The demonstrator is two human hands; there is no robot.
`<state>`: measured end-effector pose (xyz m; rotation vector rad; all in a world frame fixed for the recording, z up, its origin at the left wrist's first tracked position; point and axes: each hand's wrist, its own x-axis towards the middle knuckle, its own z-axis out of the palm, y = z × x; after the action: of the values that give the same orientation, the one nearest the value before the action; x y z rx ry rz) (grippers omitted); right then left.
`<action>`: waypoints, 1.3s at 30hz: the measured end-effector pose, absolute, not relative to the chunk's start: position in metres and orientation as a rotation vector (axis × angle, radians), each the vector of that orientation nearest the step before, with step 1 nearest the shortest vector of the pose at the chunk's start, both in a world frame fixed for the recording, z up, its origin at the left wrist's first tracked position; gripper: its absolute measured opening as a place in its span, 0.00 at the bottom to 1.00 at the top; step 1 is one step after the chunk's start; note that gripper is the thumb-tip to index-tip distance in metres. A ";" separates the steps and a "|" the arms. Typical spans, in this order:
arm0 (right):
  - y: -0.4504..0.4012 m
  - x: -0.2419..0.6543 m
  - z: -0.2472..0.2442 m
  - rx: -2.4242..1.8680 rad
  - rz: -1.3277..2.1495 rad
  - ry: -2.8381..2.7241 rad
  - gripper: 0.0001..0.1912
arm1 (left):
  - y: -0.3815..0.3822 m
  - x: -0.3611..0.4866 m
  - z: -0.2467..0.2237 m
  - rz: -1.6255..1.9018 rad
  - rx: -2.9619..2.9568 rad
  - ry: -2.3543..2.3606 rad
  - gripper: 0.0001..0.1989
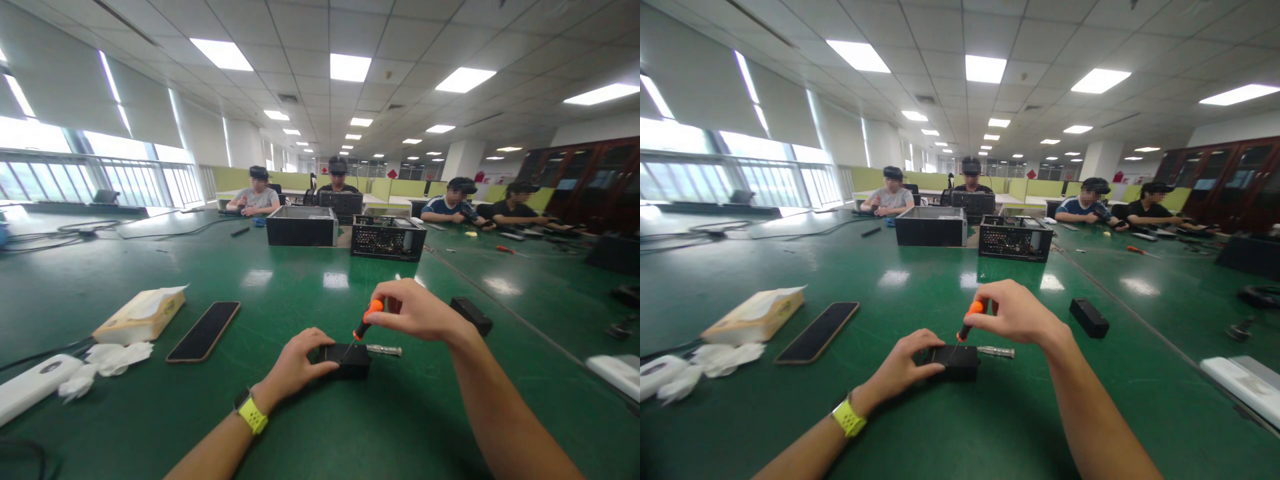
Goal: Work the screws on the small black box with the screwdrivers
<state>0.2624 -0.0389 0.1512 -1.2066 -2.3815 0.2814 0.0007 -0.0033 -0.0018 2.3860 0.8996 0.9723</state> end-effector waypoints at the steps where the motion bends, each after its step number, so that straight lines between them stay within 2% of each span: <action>1: -0.040 0.264 0.153 -1.165 0.333 -2.399 0.09 | -0.003 0.001 -0.002 0.973 2.384 0.898 0.15; 2: -0.041 0.265 0.154 -1.127 0.374 -2.413 0.08 | -0.003 0.001 -0.002 0.972 2.384 0.897 0.15; 7: -0.043 0.270 0.157 -1.042 0.452 -2.439 0.15 | -0.001 0.001 -0.002 0.970 2.380 0.897 0.15; 13: -0.041 0.270 0.156 -1.111 0.471 -2.418 0.10 | -0.002 0.000 -0.001 0.957 2.377 0.902 0.15; 19: -0.032 0.267 0.145 -1.316 0.246 -2.342 0.29 | -0.003 0.001 0.001 0.956 2.383 0.905 0.16; 25: -0.029 0.264 0.140 -1.330 0.218 -2.339 0.34 | -0.002 0.001 -0.002 0.967 2.387 0.905 0.16; 30: -0.032 0.263 0.142 -1.313 0.172 -2.329 0.30 | -0.001 0.001 -0.003 0.966 2.388 0.899 0.16; 37: -0.040 0.265 0.155 -1.156 0.242 -2.417 0.09 | -0.002 0.000 -0.002 0.967 2.383 0.897 0.15; 39: -0.042 0.266 0.158 -1.107 0.265 -2.435 0.07 | -0.002 0.000 -0.002 0.966 2.383 0.898 0.15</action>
<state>0.2663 -0.0424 0.1579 -1.1068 -2.4355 0.2652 0.0004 -0.0025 -0.0017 2.3830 0.8980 0.9658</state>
